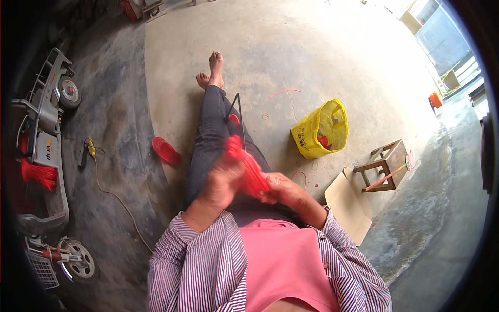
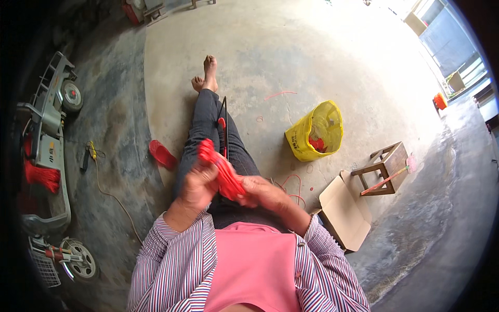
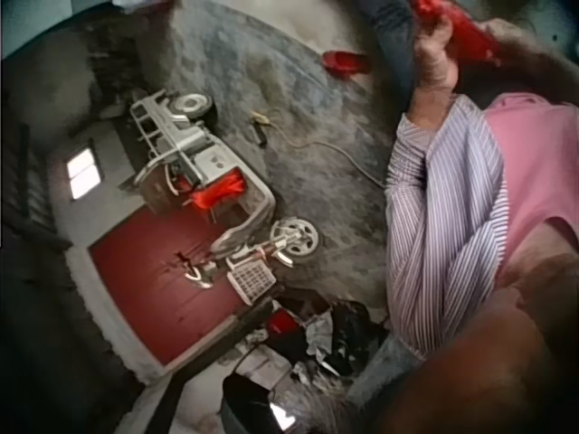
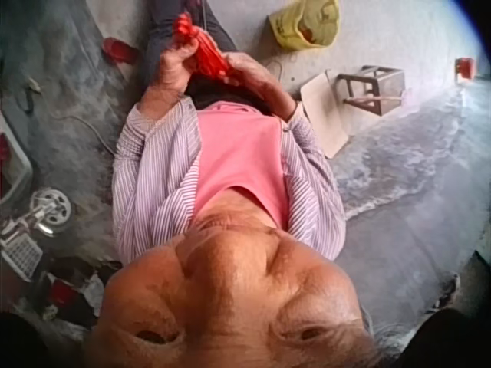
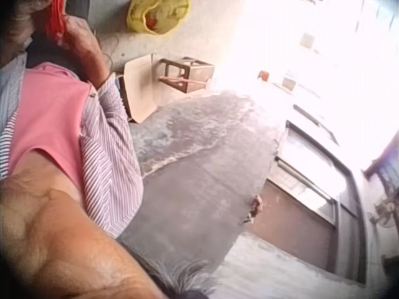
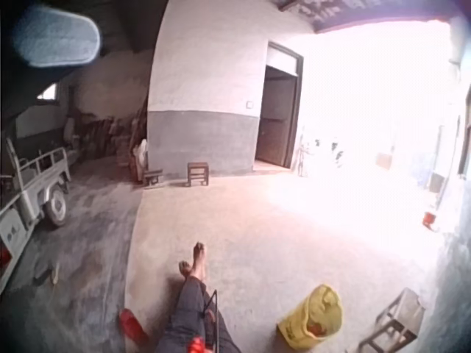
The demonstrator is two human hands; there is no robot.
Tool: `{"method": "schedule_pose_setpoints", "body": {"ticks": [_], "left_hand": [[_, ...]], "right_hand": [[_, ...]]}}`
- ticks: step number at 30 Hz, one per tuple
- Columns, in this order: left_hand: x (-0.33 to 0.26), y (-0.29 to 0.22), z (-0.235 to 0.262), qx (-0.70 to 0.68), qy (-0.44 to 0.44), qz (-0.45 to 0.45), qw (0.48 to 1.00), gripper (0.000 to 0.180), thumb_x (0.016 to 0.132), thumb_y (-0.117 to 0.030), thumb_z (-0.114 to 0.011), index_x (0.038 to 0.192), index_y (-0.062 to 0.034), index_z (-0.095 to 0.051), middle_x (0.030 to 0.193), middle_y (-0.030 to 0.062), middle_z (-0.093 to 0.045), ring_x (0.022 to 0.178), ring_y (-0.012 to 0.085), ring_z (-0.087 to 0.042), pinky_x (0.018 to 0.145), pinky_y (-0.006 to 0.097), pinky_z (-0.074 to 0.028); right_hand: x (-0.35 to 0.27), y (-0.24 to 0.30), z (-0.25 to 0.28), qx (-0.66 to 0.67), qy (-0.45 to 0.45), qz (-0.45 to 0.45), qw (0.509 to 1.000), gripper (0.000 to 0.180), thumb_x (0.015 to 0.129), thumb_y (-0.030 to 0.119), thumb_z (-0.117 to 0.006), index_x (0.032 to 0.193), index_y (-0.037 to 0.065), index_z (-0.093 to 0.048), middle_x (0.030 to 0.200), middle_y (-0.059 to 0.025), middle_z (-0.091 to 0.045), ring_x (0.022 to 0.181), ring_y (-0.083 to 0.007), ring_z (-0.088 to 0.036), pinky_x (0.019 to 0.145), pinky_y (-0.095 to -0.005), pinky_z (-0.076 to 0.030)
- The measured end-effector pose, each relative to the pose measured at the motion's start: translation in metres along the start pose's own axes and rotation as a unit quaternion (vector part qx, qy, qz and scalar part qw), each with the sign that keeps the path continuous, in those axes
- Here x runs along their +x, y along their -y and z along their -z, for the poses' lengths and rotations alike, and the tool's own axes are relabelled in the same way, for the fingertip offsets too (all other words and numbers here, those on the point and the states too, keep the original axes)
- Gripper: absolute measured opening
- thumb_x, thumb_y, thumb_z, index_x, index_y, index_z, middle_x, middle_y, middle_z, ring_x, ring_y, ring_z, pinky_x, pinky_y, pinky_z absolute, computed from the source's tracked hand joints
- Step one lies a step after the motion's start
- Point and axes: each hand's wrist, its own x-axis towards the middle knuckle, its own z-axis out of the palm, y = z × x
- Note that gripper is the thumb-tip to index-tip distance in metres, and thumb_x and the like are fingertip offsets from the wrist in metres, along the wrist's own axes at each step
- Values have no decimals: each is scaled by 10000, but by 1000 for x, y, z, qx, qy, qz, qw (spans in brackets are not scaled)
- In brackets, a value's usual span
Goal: Wrapping red yarn or string around a wire frame to construct a fly swatter.
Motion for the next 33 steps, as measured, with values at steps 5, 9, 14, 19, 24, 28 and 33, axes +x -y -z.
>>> {"method": "schedule_pose_setpoints", "body": {"ticks": [5,9,14,19,24,28,33], "left_hand": [[20,-26,55,552,-78,-319,766,249,688,33,-635,912,-75,-649,895,72,-577,874,206,-586,748,303,-472],[26,3,62,825,-39,-230,514,124,698,-33,-584,782,-108,-638,787,66,-549,787,267,-562,717,393,-400],[32,32,59,771,-95,-117,619,95,666,-64,-634,743,-65,-578,808,95,-560,830,304,-560,706,408,-441],[43,49,76,651,-165,-223,707,257,652,-22,-633,897,-26,-557,899,138,-547,872,300,-554,783,378,-462],[46,53,68,114,-160,57,979,512,706,-86,-533,1200,-2,-431,1058,99,-553,930,198,-538,881,313,-423],[47,67,71,79,-189,40,978,506,699,-52,-481,1200,-9,-427,984,56,-532,868,162,-527,868,276,-407],[51,67,60,60,-202,47,977,449,707,-83,-490,1153,-30,-471,971,20,-514,922,114,-469,898,236,-330]], "right_hand": [[15,29,45,-43,-171,53,983,257,877,233,-602,1021,23,-634,710,34,-539,587,-31,-444,503,-167,-322],[47,6,54,-351,-181,77,916,273,805,193,-683,999,2,-664,816,-57,-619,728,-136,-584,616,-244,-458],[61,-4,52,-495,-144,57,855,360,747,235,-728,1009,4,-642,959,-159,-615,863,-248,-600,748,-336,-474],[44,11,51,-531,-222,180,798,350,739,246,-727,930,-27,-622,1036,-139,-594,911,-222,-588,795,-314,-465],[11,62,22,-98,-128,261,952,185,748,116,-673,782,50,-504,1054,-161,-612,925,-213,-590,866,-336,-447],[-16,86,-6,102,26,281,954,205,770,140,-635,863,60,-472,855,-125,-595,750,-216,-580,724,-346,-479],[-43,98,-68,174,103,310,929,393,847,423,-629,832,142,-356,618,27,-376,454,-72,-314,436,-234,-283]]}}
